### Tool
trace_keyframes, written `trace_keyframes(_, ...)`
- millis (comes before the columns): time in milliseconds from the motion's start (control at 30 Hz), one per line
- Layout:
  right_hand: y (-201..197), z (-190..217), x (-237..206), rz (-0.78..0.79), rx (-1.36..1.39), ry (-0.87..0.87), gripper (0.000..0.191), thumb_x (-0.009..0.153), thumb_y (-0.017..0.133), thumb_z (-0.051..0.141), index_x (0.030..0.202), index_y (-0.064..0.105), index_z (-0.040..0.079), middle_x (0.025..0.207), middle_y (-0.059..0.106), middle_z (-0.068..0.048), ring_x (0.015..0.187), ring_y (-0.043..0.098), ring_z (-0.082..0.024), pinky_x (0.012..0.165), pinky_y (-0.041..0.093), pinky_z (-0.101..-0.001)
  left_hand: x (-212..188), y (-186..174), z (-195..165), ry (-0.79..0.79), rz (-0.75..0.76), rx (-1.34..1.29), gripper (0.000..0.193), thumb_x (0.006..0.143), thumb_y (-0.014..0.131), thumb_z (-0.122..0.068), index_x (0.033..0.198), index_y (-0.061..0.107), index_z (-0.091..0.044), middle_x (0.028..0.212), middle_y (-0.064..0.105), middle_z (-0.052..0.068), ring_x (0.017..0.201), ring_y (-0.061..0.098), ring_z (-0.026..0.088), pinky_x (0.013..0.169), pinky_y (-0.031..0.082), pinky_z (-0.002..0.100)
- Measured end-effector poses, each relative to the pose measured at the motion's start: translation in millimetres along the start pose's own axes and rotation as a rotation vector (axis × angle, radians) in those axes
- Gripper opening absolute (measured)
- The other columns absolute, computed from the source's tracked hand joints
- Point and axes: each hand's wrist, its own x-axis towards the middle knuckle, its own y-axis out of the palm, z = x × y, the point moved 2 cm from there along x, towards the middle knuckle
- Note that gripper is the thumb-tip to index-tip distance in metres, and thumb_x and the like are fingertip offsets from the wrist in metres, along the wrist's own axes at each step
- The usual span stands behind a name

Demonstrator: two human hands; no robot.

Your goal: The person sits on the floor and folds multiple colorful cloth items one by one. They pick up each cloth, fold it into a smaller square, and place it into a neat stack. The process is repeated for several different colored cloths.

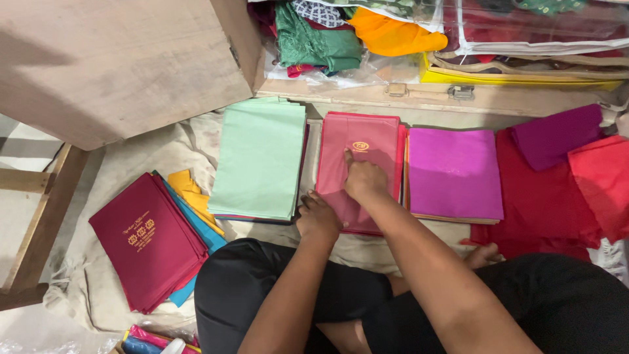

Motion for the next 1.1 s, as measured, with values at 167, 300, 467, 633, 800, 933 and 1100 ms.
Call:
trace_keyframes(167, -7.3, -9.6, 11.2, 0.076, 0.159, -0.045, 0.094, 0.08, 0.065, 0.017, 0.162, 0.02, 0.025, 0.116, 0.07, -0.02, 0.108, 0.068, -0.037, 0.094, 0.054, -0.0468, 1.4, 1.3, 1.0, 0.018, -0.019, 0.017, 0.129, 0.078, 0.086, -0.054, 0.159, 0.005, 0.006, 0.165, 0.02, 0.024, 0.145, 0.037, 0.037, 0.104, 0.051, 0.044)
trace_keyframes(300, -12.1, -37.7, 9.2, 0.048, 0.251, -0.227, 0.085, 0.081, 0.064, 0.013, 0.159, 0.03, 0.014, 0.123, 0.065, -0.027, 0.113, 0.065, -0.04, 0.097, 0.052, -0.0466, -4.8, -3.4, 2.2, 0.033, -0.028, -0.026, 0.13, 0.077, 0.086, -0.053, 0.16, 0.007, 0.007, 0.164, 0.024, 0.023, 0.144, 0.04, 0.036, 0.106, 0.051, 0.043)
trace_keyframes(467, 3.9, -63.0, -48.1, -0.018, 0.072, -0.621, 0.061, 0.073, 0.062, 0.004, 0.134, 0.059, 0.0, 0.135, 0.062, -0.021, 0.121, 0.06, -0.039, 0.102, 0.049, -0.0445, -18.3, -6.9, -6.8, 0.174, -0.371, 0.099, 0.107, 0.074, 0.086, -0.035, 0.152, 0.024, 0.003, 0.161, 0.026, 0.02, 0.15, 0.028, 0.036, 0.111, 0.041, 0.043)
trace_keyframes(633, 19.5, -74.5, -85.1, -0.001, -0.03, -0.636, 0.038, 0.08, 0.065, 0.011, 0.117, 0.067, 0.001, 0.136, 0.061, -0.02, 0.126, 0.057, -0.039, 0.107, 0.048, -0.0438, -19.6, 15.1, -24.7, 0.739, -0.429, 0.219, 0.07, 0.087, 0.061, -0.012, 0.154, 0.042, -0.011, 0.163, 0.035, 0.006, 0.152, 0.031, 0.032, 0.115, 0.036, 0.052)
trace_keyframes(800, 35.5, -77.2, -74.8, -0.003, -0.123, -0.593, 0.044, 0.084, 0.059, 0.013, 0.127, 0.065, 0.004, 0.147, 0.054, -0.02, 0.132, 0.053, -0.037, 0.108, 0.046, -0.0444, -6.4, 27.0, -17.4, 0.637, -0.343, 0.256, 0.068, 0.094, 0.049, -0.015, 0.159, 0.033, -0.009, 0.168, 0.025, 0.007, 0.155, 0.024, 0.03, 0.12, 0.029, 0.054)
trace_keyframes(933, 39.9, -81.3, -75.3, -0.025, -0.13, -0.599, 0.055, 0.082, 0.058, 0.012, 0.136, 0.058, 0.003, 0.151, 0.049, -0.02, 0.136, 0.049, -0.036, 0.107, 0.045, -0.0445, -4.0, 31.3, -14.9, 0.502, -0.283, 0.238, 0.071, 0.094, 0.045, -0.016, 0.16, 0.021, -0.009, 0.17, 0.014, 0.004, 0.156, 0.015, 0.028, 0.12, 0.021, 0.057)
trace_keyframes(1100, 43.0, -73.4, -97.1, -0.107, -0.16, -0.591, 0.057, 0.082, 0.058, 0.012, 0.139, 0.056, 0.004, 0.149, 0.049, -0.018, 0.138, 0.047, -0.035, 0.107, 0.043, -0.0503, -4.3, 29.0, -8.9, 0.481, -0.337, 0.242, 0.072, 0.095, 0.049, -0.016, 0.161, 0.021, -0.009, 0.172, 0.014, 0.005, 0.156, 0.015, 0.031, 0.121, 0.021, 0.053)
